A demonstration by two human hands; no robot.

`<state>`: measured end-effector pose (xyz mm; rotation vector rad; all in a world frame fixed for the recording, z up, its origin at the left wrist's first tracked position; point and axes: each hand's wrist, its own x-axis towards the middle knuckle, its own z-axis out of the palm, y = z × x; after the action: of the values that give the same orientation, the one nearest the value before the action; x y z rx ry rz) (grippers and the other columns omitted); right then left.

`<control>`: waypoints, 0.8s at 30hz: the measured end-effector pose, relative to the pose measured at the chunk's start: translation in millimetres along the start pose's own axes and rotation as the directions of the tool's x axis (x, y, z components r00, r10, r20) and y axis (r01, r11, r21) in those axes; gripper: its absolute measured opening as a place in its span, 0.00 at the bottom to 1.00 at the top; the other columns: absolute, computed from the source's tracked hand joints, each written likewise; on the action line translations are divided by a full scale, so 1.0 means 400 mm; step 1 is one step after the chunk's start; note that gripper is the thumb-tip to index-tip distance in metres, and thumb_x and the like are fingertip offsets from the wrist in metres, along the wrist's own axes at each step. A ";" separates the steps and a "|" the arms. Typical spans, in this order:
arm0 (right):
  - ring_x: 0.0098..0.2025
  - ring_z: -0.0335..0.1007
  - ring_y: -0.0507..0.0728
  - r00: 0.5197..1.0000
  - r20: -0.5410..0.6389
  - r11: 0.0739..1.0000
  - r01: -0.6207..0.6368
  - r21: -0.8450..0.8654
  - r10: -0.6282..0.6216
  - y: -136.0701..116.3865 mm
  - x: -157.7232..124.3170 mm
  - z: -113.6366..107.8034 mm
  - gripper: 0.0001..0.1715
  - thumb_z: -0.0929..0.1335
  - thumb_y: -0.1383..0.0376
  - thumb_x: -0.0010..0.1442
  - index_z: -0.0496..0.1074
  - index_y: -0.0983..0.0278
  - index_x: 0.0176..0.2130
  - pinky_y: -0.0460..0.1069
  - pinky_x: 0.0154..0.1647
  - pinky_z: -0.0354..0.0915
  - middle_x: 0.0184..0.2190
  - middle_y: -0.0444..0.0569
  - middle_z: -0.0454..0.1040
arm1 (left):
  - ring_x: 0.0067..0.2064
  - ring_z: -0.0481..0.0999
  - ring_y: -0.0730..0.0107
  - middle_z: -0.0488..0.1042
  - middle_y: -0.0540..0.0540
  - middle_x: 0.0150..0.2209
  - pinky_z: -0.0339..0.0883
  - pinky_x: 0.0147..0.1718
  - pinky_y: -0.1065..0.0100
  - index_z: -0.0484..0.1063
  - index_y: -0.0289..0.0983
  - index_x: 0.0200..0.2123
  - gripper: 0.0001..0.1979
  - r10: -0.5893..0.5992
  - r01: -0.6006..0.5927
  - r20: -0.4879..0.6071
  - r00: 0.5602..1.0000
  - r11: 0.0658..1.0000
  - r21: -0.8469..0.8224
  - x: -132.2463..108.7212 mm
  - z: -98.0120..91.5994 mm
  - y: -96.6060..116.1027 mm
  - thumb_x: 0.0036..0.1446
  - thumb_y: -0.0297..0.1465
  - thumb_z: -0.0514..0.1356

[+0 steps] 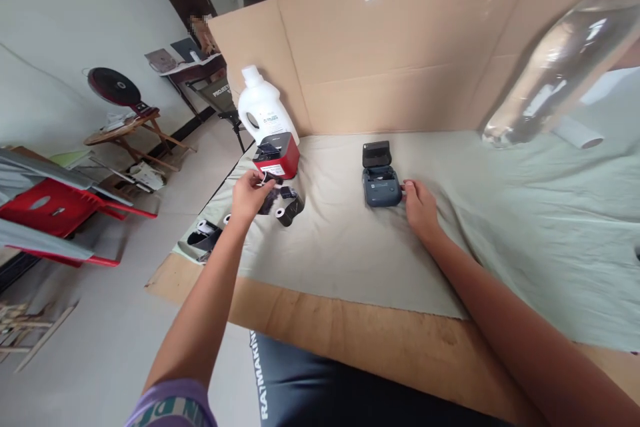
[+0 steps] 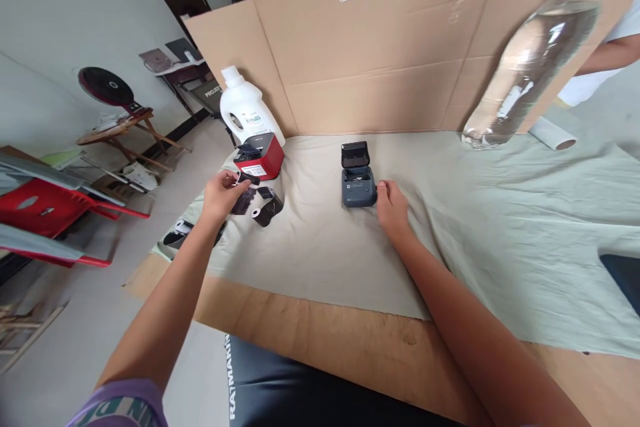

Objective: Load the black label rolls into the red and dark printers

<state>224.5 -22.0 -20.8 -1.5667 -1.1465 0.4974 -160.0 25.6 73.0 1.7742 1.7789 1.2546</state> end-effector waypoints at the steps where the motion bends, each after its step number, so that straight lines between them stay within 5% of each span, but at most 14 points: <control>1: 0.39 0.74 0.63 1.000 0.003 1.000 -0.002 0.009 0.002 0.000 -0.001 0.001 0.27 0.58 0.47 0.65 0.73 0.62 0.43 0.58 0.46 0.66 0.41 0.56 0.79 | 0.28 0.74 0.68 0.75 0.50 0.28 0.67 0.28 0.69 0.71 0.41 0.38 0.17 -0.022 0.022 0.003 1.000 0.973 -0.229 -0.005 0.040 0.040 0.46 0.39 0.69; 4: 0.41 0.74 0.63 1.000 -0.002 0.999 -0.008 0.037 0.008 -0.003 -0.004 0.001 0.27 0.58 0.47 0.65 0.73 0.62 0.45 0.58 0.47 0.66 0.41 0.56 0.79 | 0.28 0.74 0.73 0.75 0.52 0.31 0.66 0.27 0.72 0.70 0.42 0.47 0.26 -0.054 0.147 0.172 0.984 0.792 -0.592 -0.028 0.200 0.165 0.44 0.39 0.70; 7: 0.43 0.74 0.63 1.000 -0.008 1.000 -0.004 0.030 0.004 -0.010 -0.008 -0.004 0.27 0.58 0.48 0.65 0.73 0.63 0.47 0.58 0.49 0.65 0.42 0.56 0.80 | 0.30 0.73 0.74 0.75 0.51 0.32 0.65 0.28 0.73 0.75 0.39 0.46 0.24 0.002 0.264 0.394 0.919 0.739 -0.620 -0.045 0.362 0.255 0.43 0.36 0.71; 11: 0.44 0.74 0.64 1.000 0.011 1.000 -0.006 0.022 0.006 -0.015 -0.011 -0.009 0.26 0.58 0.50 0.65 0.73 0.63 0.47 0.57 0.49 0.66 0.42 0.57 0.80 | 0.36 0.75 0.70 0.78 0.48 0.34 0.67 0.36 0.70 0.78 0.36 0.40 0.19 0.106 0.226 0.445 0.889 0.745 -0.628 -0.032 0.500 0.278 0.42 0.34 0.70; 20: 0.45 0.74 0.62 0.999 0.029 0.999 -0.020 0.031 0.019 -0.017 -0.012 -0.011 0.24 0.58 0.51 0.66 0.72 0.62 0.47 0.56 0.48 0.65 0.42 0.55 0.80 | 0.41 0.76 0.64 0.79 0.45 0.38 0.68 0.46 0.63 0.83 0.40 0.37 0.11 0.320 -0.132 0.358 0.877 0.877 -0.461 0.002 0.598 0.186 0.47 0.32 0.69; 24: 0.46 0.74 0.63 0.999 0.039 0.998 -0.036 0.051 0.034 -0.019 -0.014 -0.011 0.22 0.58 0.51 0.67 0.72 0.60 0.46 0.56 0.49 0.65 0.43 0.54 0.80 | 0.43 0.76 0.64 0.77 0.45 0.39 0.66 0.50 0.61 0.84 0.41 0.35 0.09 0.327 -0.187 0.321 0.889 0.898 -0.398 0.006 0.617 0.181 0.49 0.27 0.67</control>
<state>222.4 -29.4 -13.7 -1.5405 -1.1279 0.5777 72.2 100.7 -8.9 1.9176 1.0461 1.1377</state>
